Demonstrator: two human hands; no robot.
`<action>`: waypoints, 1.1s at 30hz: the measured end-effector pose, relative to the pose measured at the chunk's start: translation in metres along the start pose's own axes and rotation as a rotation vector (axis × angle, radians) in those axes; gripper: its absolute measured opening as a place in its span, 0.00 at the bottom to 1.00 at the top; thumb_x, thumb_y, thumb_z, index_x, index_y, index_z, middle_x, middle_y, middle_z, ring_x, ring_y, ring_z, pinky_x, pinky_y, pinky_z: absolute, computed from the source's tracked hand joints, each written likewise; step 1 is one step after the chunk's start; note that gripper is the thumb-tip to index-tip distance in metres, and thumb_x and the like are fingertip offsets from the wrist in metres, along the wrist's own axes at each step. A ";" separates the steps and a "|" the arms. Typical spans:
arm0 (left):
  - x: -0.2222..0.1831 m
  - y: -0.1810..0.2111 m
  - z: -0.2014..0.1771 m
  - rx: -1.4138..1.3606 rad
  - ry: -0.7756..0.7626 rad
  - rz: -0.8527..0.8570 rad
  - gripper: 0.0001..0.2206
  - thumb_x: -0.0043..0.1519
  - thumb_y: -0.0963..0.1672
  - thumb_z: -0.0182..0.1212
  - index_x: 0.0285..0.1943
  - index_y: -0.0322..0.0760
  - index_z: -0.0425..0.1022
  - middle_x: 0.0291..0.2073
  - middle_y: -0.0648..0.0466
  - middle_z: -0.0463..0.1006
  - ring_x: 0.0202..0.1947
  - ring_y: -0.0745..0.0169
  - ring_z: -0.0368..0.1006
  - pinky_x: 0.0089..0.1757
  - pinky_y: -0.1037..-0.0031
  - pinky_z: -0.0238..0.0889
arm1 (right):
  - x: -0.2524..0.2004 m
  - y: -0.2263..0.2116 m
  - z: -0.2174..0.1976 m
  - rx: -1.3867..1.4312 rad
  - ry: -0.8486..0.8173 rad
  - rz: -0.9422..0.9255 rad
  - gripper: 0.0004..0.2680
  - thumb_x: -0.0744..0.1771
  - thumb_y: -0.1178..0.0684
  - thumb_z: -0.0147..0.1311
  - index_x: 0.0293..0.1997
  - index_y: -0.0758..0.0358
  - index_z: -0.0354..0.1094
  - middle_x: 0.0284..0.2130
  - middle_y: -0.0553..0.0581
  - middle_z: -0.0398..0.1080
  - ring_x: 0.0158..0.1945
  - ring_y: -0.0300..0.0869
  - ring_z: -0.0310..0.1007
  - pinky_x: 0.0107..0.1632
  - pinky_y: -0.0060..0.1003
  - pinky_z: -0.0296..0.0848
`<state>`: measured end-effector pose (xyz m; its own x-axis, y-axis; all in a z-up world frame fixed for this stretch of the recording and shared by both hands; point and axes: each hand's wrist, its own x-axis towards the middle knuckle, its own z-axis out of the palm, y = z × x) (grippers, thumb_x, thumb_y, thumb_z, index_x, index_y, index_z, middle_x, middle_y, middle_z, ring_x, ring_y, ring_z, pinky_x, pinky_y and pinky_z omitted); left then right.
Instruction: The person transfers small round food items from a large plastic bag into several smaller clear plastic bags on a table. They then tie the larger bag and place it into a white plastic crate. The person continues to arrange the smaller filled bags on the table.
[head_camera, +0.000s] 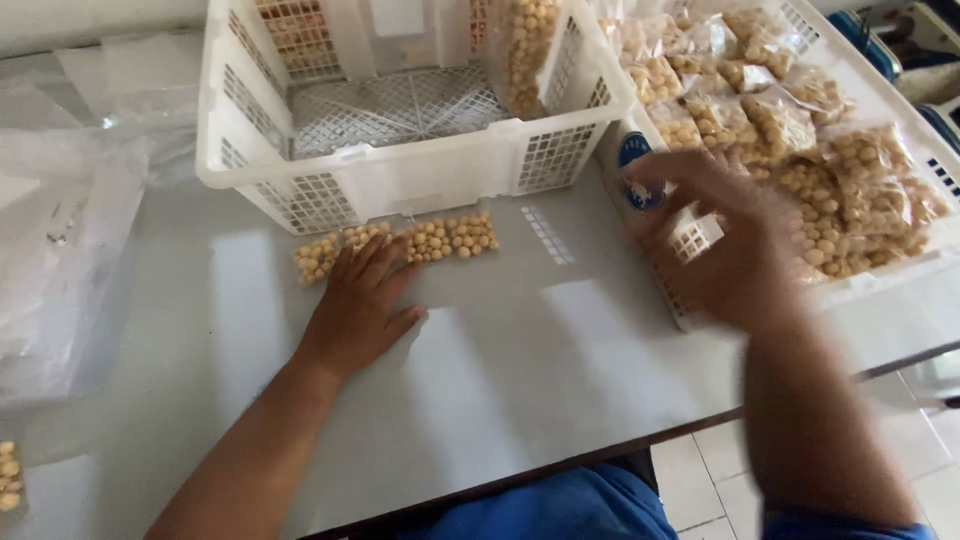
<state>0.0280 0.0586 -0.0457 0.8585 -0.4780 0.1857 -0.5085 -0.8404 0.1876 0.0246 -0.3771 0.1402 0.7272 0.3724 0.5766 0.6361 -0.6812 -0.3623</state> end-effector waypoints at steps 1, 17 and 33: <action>-0.001 -0.007 0.010 0.015 0.107 0.057 0.29 0.70 0.55 0.69 0.80 0.47 0.78 0.91 0.48 0.62 0.90 0.35 0.52 0.77 0.32 0.46 | -0.002 0.024 -0.025 -0.235 0.033 -0.130 0.14 0.76 0.70 0.79 0.70 0.71 0.84 0.57 0.65 0.89 0.47 0.44 0.89 0.47 0.40 0.88; -0.005 -0.007 0.005 0.019 0.144 0.071 0.27 0.74 0.54 0.65 0.81 0.47 0.78 0.89 0.44 0.64 0.90 0.35 0.52 0.80 0.35 0.43 | -0.085 0.389 -0.099 -0.745 0.112 0.482 0.12 0.84 0.52 0.74 0.51 0.71 0.81 0.45 0.68 0.84 0.41 0.54 0.81 0.32 0.53 0.73; 0.000 -0.001 -0.014 -0.037 -0.027 -0.123 0.26 0.76 0.56 0.64 0.82 0.52 0.76 0.90 0.51 0.60 0.92 0.39 0.48 0.82 0.34 0.38 | -0.036 0.023 0.148 0.009 0.009 0.242 0.18 0.67 0.47 0.72 0.63 0.54 0.74 0.49 0.60 0.80 0.48 0.59 0.86 0.52 0.54 0.84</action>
<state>0.0272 0.0630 -0.0322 0.9158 -0.3787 0.1335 -0.4007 -0.8834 0.2430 0.0514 -0.3134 0.0029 0.8566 0.1934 0.4783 0.4458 -0.7441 -0.4975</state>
